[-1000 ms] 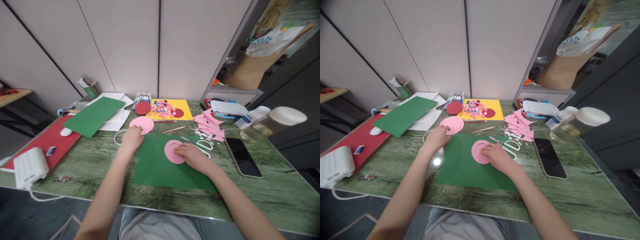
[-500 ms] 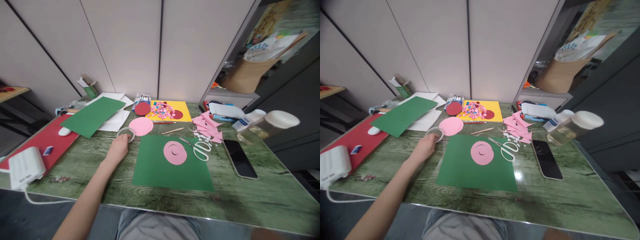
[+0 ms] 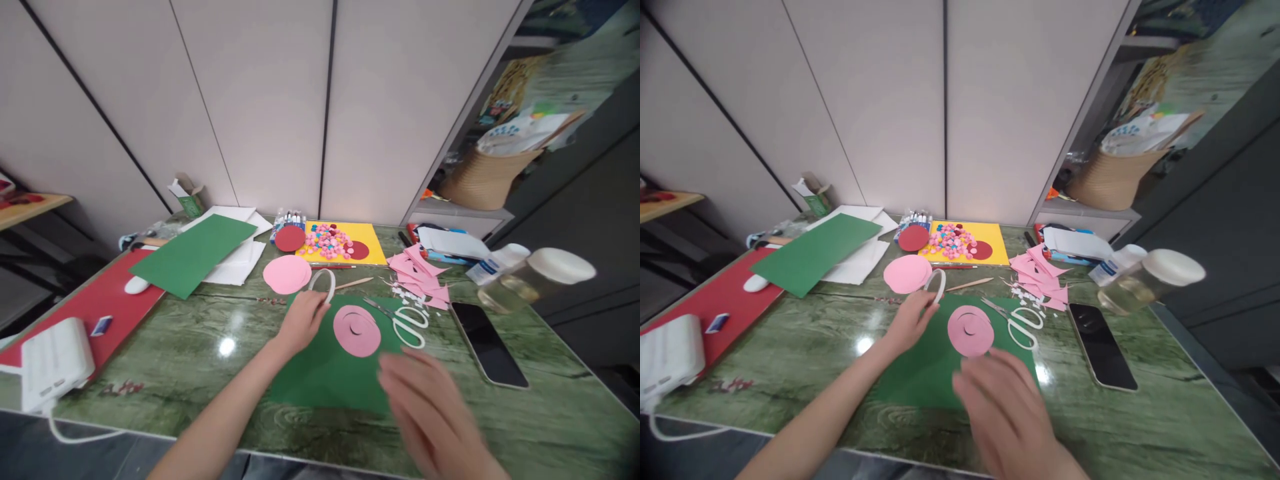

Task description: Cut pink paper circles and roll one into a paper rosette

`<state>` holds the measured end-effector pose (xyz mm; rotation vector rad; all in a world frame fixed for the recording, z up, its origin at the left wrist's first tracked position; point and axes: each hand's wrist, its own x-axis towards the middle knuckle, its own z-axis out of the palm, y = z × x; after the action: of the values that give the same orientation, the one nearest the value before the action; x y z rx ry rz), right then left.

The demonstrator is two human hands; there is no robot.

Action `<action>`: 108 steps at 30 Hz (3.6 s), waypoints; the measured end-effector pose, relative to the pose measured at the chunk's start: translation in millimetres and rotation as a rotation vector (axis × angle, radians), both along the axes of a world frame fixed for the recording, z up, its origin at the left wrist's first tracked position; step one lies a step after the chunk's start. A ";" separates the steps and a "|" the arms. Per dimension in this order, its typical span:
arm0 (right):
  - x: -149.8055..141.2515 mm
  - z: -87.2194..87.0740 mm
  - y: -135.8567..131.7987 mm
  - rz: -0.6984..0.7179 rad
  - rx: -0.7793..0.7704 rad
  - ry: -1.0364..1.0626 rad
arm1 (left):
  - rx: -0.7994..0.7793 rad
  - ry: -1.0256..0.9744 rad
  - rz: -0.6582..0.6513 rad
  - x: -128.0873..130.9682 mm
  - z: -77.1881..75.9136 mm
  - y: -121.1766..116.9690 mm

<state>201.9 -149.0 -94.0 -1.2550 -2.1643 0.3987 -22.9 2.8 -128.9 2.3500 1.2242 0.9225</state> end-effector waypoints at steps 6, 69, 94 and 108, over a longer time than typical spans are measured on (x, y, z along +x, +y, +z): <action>-14.1 -65.4 76.0 -0.059 -0.102 -0.442 | 0.168 0.138 0.076 -9.3 -23.2 9.2; -34.1 -36.5 120.2 -0.206 0.256 0.004 | -0.088 0.061 -0.109 17.4 -20.4 -24.0; -31.4 -38.7 118.9 -0.172 0.140 0.020 | -0.115 0.124 -0.102 14.9 -15.4 -23.7; -37.8 -42.8 119.9 -0.183 0.031 -0.019 | 0.096 0.361 -0.124 15.4 -22.6 -25.2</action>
<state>164.2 -29.1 -136.8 -1.4306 -2.0413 0.2775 -7.6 -22.4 -151.5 2.7197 1.1622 0.5429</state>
